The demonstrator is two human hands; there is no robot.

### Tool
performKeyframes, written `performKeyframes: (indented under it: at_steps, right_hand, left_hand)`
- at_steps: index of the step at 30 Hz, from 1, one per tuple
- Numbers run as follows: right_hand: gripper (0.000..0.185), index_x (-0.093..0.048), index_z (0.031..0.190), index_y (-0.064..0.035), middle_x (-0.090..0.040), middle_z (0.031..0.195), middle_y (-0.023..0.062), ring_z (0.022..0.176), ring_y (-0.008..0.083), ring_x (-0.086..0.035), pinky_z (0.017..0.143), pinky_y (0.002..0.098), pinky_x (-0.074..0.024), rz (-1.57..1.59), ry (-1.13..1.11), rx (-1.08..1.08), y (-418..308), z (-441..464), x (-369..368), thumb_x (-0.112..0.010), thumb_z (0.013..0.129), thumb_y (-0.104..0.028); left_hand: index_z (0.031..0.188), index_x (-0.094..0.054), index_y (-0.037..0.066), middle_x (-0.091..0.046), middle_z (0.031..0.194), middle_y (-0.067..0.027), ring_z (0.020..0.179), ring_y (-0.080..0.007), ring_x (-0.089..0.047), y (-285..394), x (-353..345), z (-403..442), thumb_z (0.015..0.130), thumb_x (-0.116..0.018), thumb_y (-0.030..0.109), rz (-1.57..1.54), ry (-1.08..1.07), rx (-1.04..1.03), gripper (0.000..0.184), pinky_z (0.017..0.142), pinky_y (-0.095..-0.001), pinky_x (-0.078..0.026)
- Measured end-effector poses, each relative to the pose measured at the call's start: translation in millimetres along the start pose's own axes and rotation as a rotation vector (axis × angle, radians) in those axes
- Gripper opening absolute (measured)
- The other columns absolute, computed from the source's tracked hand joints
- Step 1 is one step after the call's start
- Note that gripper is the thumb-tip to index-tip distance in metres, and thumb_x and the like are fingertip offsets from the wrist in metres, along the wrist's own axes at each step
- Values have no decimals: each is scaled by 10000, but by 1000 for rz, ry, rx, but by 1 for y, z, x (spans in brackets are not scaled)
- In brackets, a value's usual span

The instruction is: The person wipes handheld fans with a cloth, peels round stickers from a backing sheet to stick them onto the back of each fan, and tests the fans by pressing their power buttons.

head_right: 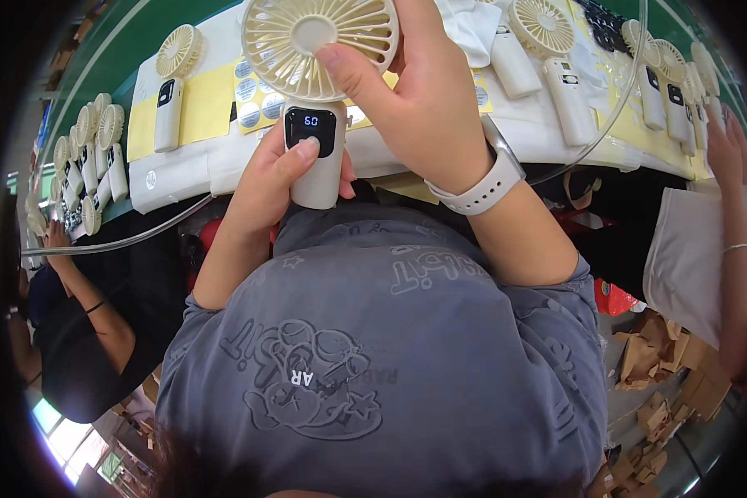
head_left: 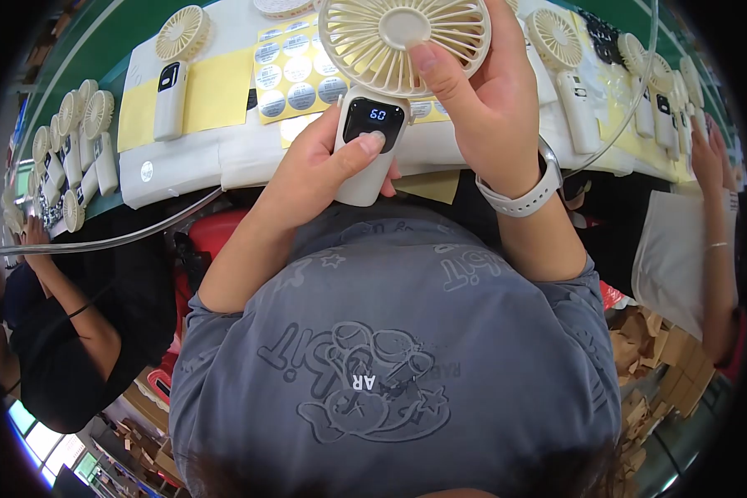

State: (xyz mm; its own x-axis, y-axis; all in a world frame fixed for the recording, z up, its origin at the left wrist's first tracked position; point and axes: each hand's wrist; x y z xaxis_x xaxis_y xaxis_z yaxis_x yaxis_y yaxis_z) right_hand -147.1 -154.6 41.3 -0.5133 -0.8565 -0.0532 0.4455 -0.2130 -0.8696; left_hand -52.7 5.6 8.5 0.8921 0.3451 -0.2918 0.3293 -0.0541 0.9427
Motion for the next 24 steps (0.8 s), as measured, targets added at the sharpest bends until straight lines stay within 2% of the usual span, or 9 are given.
performKeyframes:
  at_steps: [2,5,8,11,14,17,18,21,24]
  right_hand:
    - [630,-240,1401,52,-469,1283,162,1161,204,-502,984,316,-401,-55,0,24,0,0,1,-592,891,-59]
    - [656,-190,1421,47,-438,1316,165,1195,215,-477,1009,332,-378,5,-10,0,7,-1,5,-573,897,-47]
    - [528,-347,1331,46,-529,1200,140,1079,186,-548,921,304,-443,236,144,7,6,-2,-8,-607,882,-53]
    - [591,-328,1351,-13,-564,1181,131,1100,220,-558,910,356,-474,223,92,-68,16,-12,-2,-645,874,-158]
    - [478,-507,1167,3,-576,1082,63,971,164,-572,821,293,-487,513,-23,-333,10,-21,-11,-755,779,-123]
    - [830,-300,1378,2,-546,1250,183,1165,247,-532,1004,369,-418,422,-220,-394,16,-28,-7,-785,744,-226]
    - [830,-335,1366,8,-543,1257,197,1172,249,-529,1011,368,-414,468,-200,-471,12,-28,-8,-800,726,-243]
    - [745,-417,1309,10,-541,1259,198,1179,258,-525,1009,367,-420,433,-285,-442,10,-25,-5,-800,727,-254]
    - [665,-478,1238,20,-543,1252,197,1182,264,-523,1007,368,-425,353,-256,-321,17,-31,-9,-800,731,-265]
  left_hand:
    - [1134,-465,4,-611,801,-123,668,-189,-619,2,-2,0,903,-556,364,82,35,-6,438,632,-306,-525]
    - [1191,-472,10,-617,821,-81,696,-138,-616,7,-4,0,912,-594,258,38,62,18,392,628,-275,-519]
    - [1207,-462,-9,-620,825,-73,711,-128,-619,5,-7,-2,896,-609,251,86,107,-32,431,630,-279,-516]
    - [1198,-465,-34,-638,868,-114,737,-187,-645,10,-8,-6,871,-623,236,393,170,-75,452,652,-312,-513]
    - [1197,-478,-17,-643,924,-152,790,-272,-655,15,-16,-7,841,-636,211,570,236,-178,452,690,-346,-504]
    - [1198,-502,23,-633,976,-173,847,-328,-642,12,-21,-6,829,-640,206,753,257,-395,435,729,-362,-494]
    - [1194,-516,45,-631,995,-158,883,-310,-637,11,-21,-5,823,-647,198,779,245,-422,422,743,-359,-492]
    - [1186,-520,34,-624,1014,-166,900,-310,-632,10,-17,-3,825,-650,196,602,155,-328,416,754,-370,-493]
    - [1183,-517,27,-628,994,-168,883,-316,-636,12,-20,-7,826,-656,193,546,155,-189,417,754,-380,-495]
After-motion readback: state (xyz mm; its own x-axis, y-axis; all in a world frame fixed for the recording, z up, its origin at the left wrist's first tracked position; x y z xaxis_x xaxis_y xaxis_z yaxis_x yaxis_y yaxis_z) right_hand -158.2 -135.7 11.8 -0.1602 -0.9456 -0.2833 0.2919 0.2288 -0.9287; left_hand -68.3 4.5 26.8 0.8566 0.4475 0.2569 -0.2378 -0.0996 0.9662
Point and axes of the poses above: each hand's wrist, its own z-axis towards the middle knuckle, its own x-axis out of the back of the hand, y = z × x
